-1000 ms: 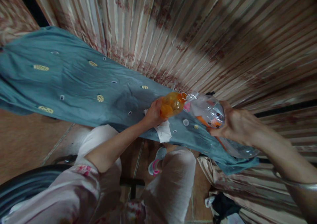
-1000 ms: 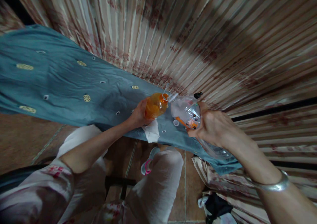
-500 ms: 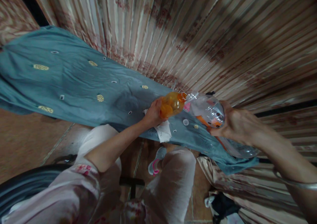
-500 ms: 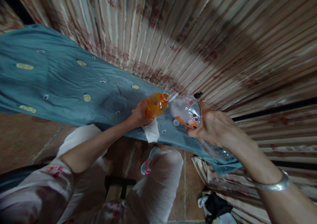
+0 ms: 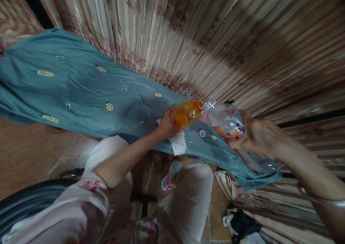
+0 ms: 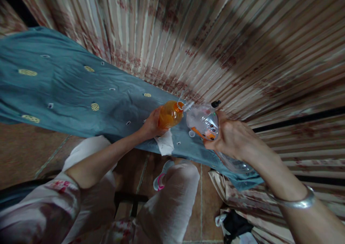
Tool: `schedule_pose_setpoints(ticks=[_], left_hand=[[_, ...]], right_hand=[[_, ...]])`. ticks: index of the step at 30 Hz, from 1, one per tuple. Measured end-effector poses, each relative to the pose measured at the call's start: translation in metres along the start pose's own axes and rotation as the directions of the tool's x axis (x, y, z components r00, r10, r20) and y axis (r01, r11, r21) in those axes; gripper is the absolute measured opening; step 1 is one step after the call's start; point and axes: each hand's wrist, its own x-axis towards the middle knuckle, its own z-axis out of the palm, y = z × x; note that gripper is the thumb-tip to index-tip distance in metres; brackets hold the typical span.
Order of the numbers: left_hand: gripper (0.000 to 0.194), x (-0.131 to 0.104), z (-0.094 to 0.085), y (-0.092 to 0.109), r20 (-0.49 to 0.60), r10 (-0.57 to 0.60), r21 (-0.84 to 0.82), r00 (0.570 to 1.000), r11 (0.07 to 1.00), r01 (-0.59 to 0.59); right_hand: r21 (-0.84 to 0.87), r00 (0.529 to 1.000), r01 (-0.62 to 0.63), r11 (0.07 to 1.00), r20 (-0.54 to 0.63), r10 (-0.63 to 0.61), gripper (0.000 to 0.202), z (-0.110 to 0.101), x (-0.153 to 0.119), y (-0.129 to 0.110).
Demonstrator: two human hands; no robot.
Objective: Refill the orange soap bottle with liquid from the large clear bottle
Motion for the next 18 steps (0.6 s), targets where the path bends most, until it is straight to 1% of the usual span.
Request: schedule_pose_setpoints(ticks=[7,14,18], left_hand=[[0.09,0.0004,-0.0008,0.0016,0.005,-0.006,0.008,1.0,1.0,0.006],[0.087,0.0008,0.0015,-0.001,0.009,-0.003,0.001,1.0,1.0,0.003],[0.091,0.0001,0.0009,-0.0009,0.006,-0.009,0.009,1.0,1.0,0.009]], right_hand=[[0.027,1.0,-0.011,1.0,0.017,0.011,0.075,-0.0041,-0.0001,-0.0038],[0.023,1.0,-0.005,1.0,0.011,0.005,0.08,-0.002,-0.0007,-0.0019],[0.026,1.0,-0.002,1.0,0.007,0.002,0.082,-0.001,-0.0008,-0.001]])
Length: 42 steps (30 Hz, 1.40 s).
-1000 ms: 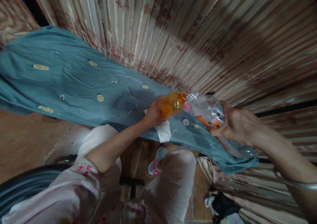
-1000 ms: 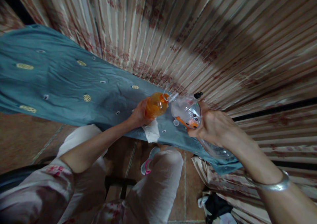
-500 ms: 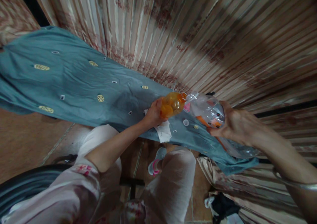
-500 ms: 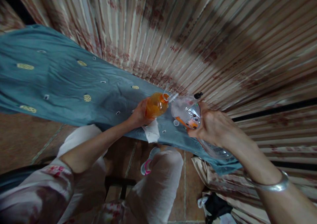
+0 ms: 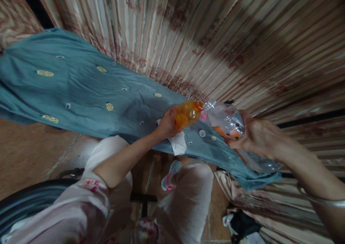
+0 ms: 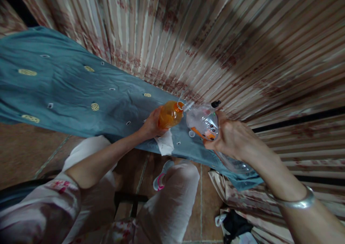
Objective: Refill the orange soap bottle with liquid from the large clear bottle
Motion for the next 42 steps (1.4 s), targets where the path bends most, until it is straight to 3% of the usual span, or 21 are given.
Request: schedule_pose_setpoints(ticks=[30,37,42], left_hand=[[0.09,0.0004,-0.0027,0.0048,-0.003,0.007,0.005,1.0,1.0,-0.007],[0.093,-0.0004,-0.0005,0.0016,-0.003,-0.007,-0.006,1.0,1.0,0.007],[0.091,-0.0003,-0.0003,0.001,-0.009,-0.003,-0.011,1.0,1.0,0.003]], right_hand=[[-0.013,1.0,-0.026,1.0,0.013,0.026,0.076,-0.0003,0.0013,-0.0014],[-0.015,1.0,-0.005,1.0,-0.024,0.004,0.083,0.0026,0.0009,0.0014],[-0.003,1.0,-0.005,1.0,-0.019,0.005,0.075,0.0012,0.0006,0.0008]])
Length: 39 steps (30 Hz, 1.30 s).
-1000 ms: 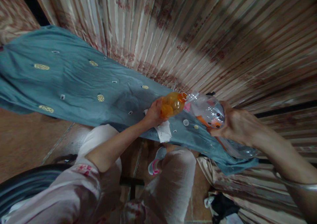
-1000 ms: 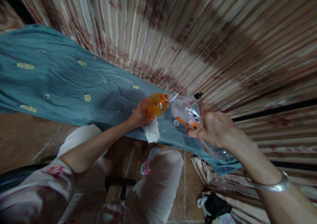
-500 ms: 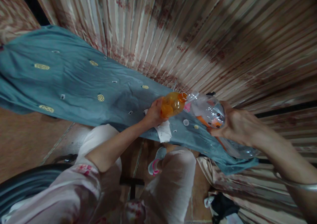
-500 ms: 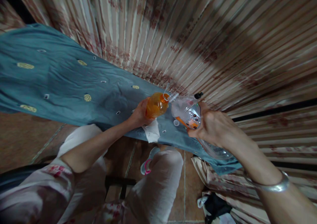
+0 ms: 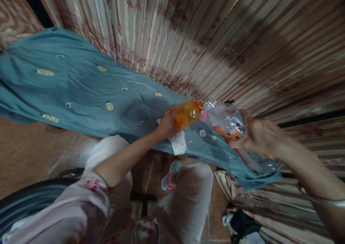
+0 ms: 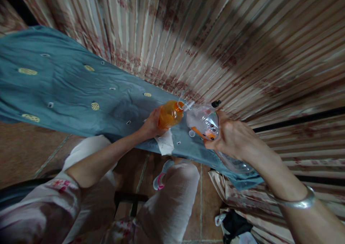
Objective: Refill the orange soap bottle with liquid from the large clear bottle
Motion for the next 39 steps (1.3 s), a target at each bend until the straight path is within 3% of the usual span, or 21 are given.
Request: schedule_pose_setpoints(ticks=[19,26,33,39], left_hand=[[0.088,0.0002,-0.0028,0.0027,0.002,0.019,-0.008,1.0,1.0,-0.019],[0.091,0.0008,-0.0037,0.003,0.008,0.026,0.007,1.0,1.0,-0.026],[0.093,0.0005,-0.0015,0.0005,0.01,0.024,0.004,1.0,1.0,-0.024],[0.09,-0.0002,-0.0013,0.0025,0.008,-0.004,0.003,1.0,1.0,0.004]], right_hand=[[0.004,1.0,0.003,1.0,-0.007,-0.003,0.069,-0.0029,-0.0013,-0.0025],[0.009,0.999,0.029,1.0,-0.013,-0.029,0.082,0.0001,-0.0002,0.0013],[0.001,1.0,0.013,1.0,-0.028,-0.013,0.074,-0.0013,-0.0016,-0.0024],[0.0,0.998,0.054,0.999,-0.037,-0.054,0.08,0.0036,-0.0006,0.0056]])
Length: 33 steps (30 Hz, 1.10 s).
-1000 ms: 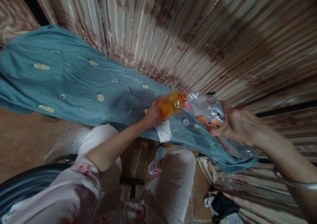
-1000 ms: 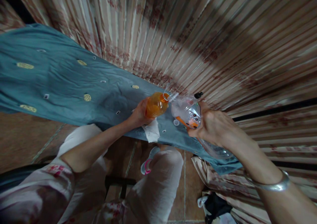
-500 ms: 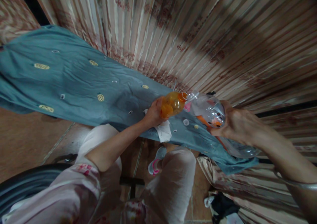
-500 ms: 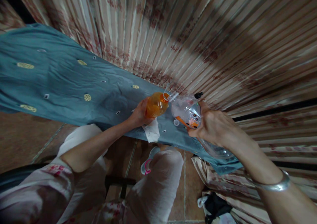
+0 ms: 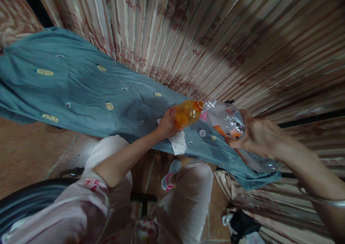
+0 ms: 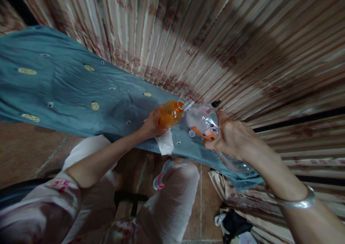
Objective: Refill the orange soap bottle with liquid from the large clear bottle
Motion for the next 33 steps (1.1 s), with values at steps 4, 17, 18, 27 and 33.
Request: schedule_pose_setpoints(ticks=[4,17,18,27,33], left_hand=[[0.092,0.0002,-0.0002,0.0004,0.005,-0.005,0.013,1.0,1.0,0.005],[0.091,0.0007,0.0003,-0.0013,-0.006,0.0,0.006,1.0,1.0,0.0],[0.09,0.0007,0.0003,-0.0013,-0.005,-0.001,0.001,1.0,1.0,0.001],[0.085,0.0016,-0.0014,0.0015,0.001,0.023,-0.002,1.0,1.0,-0.023],[0.089,0.0006,-0.0009,0.0015,-0.005,0.001,0.004,1.0,1.0,-0.001]], right_hand=[[0.001,1.0,-0.014,1.0,0.0,0.014,0.077,-0.0023,0.0,-0.0028],[-0.022,0.999,-0.035,0.999,0.022,0.036,0.079,-0.0027,0.0015,-0.0042],[-0.018,0.999,-0.03,0.999,0.02,0.03,0.079,-0.0024,0.0012,-0.0039],[0.018,0.999,-0.043,0.999,0.018,0.043,0.078,-0.0076,-0.0006,-0.009],[0.01,0.999,-0.039,0.999,0.025,0.039,0.076,-0.0057,-0.0002,-0.0066]])
